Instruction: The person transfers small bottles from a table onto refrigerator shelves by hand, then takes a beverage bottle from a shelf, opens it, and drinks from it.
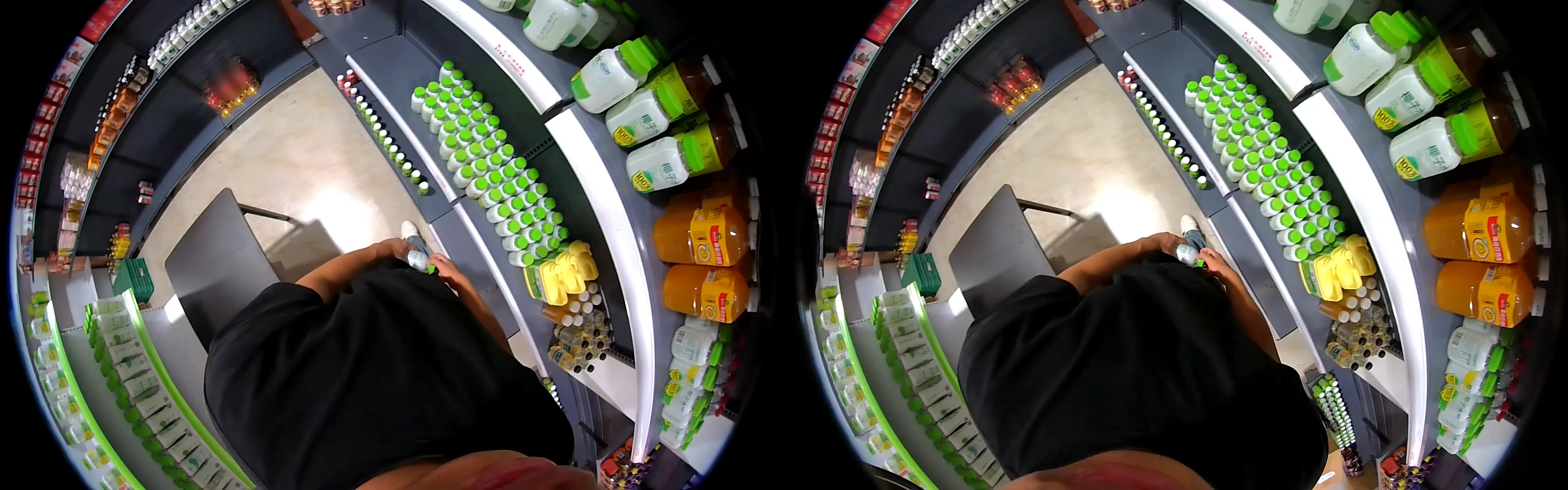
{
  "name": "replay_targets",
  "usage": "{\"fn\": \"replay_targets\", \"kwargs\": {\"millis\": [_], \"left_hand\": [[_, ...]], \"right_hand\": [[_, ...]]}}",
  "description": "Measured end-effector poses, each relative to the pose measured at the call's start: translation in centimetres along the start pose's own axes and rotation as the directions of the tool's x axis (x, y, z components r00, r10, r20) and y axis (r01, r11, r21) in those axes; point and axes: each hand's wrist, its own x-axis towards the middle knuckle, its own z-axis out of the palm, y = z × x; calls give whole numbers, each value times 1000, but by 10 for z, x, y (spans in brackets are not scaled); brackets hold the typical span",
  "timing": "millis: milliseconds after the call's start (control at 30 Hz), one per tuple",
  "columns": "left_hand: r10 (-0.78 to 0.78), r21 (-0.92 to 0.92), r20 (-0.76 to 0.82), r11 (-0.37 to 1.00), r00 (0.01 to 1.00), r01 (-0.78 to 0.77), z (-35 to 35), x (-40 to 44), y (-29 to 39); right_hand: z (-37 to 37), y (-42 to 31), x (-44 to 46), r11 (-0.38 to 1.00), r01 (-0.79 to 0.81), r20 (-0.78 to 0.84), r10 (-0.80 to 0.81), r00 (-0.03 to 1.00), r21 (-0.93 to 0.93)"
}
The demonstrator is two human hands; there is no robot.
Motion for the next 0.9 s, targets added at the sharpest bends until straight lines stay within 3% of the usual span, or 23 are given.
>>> {"fn": "replay_targets", "kwargs": {"millis": [67, 133, 167, 233, 300, 400, 433, 533, 600, 633, 667, 733, 833, 900], "left_hand": [[-38, 67, -223, 996, 974, 54, 33, -3, -19], [-103, 40, -319, 992, 942, 122, 30, -26, -5], [-135, 23, -365, 988, 921, 153, 28, -38, 2], [-171, -13, -319, 984, 932, 177, 15, -62, 20], [-165, -103, -84, 982, 983, 157, -16, -76, 7], [44, -293, -39, 955, 998, -53, 17, -35, -109], [2, -157, -69, 987, 998, -13, 0, -49, -101], [-104, -179, -77, 980, 992, 88, -36, -81, -111], [-37, -235, -101, 972, 994, 12, -51, -86, -149], [-20, -263, -172, 964, 985, -27, -54, -87, -171], [-57, -196, -240, 980, 969, 9, -56, -85, -193], [-166, -503, -309, 864, 936, -13, -98, -130, -202], [-348, -500, -417, 859, 840, 108, -141, -138, -215], [-402, -535, -502, 840, 766, 90, -162, -129, -222]], "right_hand": [[11, 13, 7, 998, -11, 25, 9, 1000, 56], [21, 5, 3, 991, -85, 46, 80, 996, 106], [25, 10, 10, 997, -35, 86, 30, 996, 68], [34, 11, 18, 1000, -16, 95, 17, 995, -19], [48, -14, 14, 997, -64, 111, 69, 991, -53], [69, -55, 26, 987, -109, 170, 128, 977, -120], [74, -67, 33, 981, -128, 185, 154, 970, -146], [99, -102, 67, 968, -157, 223, 199, 954, -194], [122, -125, 92, 946, -139, 192, 201, 961, -293], [131, -134, 109, 958, -150, 230, 207, 951, -243], [139, -141, 127, 949, -30, 225, 104, 969, -313], [166, -170, 176, 876, 188, 243, -85, 966, -444], [195, -227, 212, 693, 165, 129, -103, 986, -702], [201, -246, 240, 595, 249, 111, -258, 960, -765]]}}
